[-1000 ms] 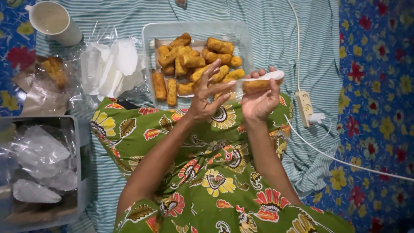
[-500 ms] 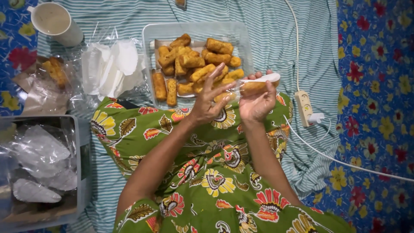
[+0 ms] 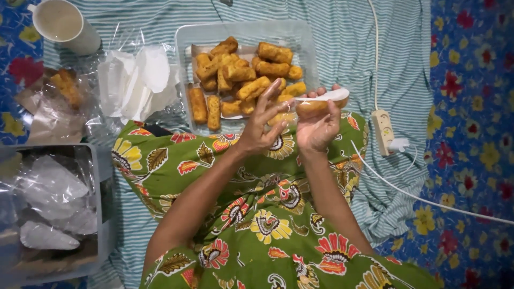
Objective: Wrapping individual fried snacks in small paper sheets from a large tray while sitting on the floor.
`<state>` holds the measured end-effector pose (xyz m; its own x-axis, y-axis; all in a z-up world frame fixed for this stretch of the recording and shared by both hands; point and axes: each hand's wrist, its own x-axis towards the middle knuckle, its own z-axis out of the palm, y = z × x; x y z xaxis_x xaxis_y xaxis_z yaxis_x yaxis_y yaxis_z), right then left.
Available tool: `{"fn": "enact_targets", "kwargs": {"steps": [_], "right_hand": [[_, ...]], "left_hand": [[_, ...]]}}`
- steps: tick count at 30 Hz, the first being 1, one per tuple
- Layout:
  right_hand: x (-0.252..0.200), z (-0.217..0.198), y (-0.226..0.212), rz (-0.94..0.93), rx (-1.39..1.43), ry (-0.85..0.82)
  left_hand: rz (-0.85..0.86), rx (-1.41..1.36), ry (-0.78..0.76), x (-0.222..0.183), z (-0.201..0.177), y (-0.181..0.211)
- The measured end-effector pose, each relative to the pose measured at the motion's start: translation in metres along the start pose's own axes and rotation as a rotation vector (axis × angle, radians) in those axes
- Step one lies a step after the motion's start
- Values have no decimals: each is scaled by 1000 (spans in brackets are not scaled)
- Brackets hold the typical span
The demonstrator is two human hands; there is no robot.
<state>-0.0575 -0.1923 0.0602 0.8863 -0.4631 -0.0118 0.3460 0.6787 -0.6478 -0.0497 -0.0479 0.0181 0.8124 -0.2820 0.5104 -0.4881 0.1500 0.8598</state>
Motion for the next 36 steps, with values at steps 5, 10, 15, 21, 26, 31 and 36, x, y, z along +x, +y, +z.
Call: {"fn": "enact_targets", "kwargs": {"steps": [5, 10, 15, 21, 26, 31, 36], "right_hand": [[5, -4, 5, 7, -11, 2], [11, -10, 7, 26, -7, 16], [15, -15, 11, 28, -17, 9], [15, -15, 12, 52, 12, 37], [18, -20, 15, 54, 23, 40], [19, -22, 13, 69, 47, 51], [21, -30, 12, 74, 56, 6]], "left_hand": [[-109, -110, -22, 2, -4, 8], [-147, -149, -56, 3, -6, 6], [-174, -116, -40, 2, -2, -5], [-233, -143, -51, 7, -7, 9], [-166, -108, -39, 4, -4, -4], [-193, -110, 14, 8, -7, 9], [-12, -25, 15, 5, -1, -5]]}}
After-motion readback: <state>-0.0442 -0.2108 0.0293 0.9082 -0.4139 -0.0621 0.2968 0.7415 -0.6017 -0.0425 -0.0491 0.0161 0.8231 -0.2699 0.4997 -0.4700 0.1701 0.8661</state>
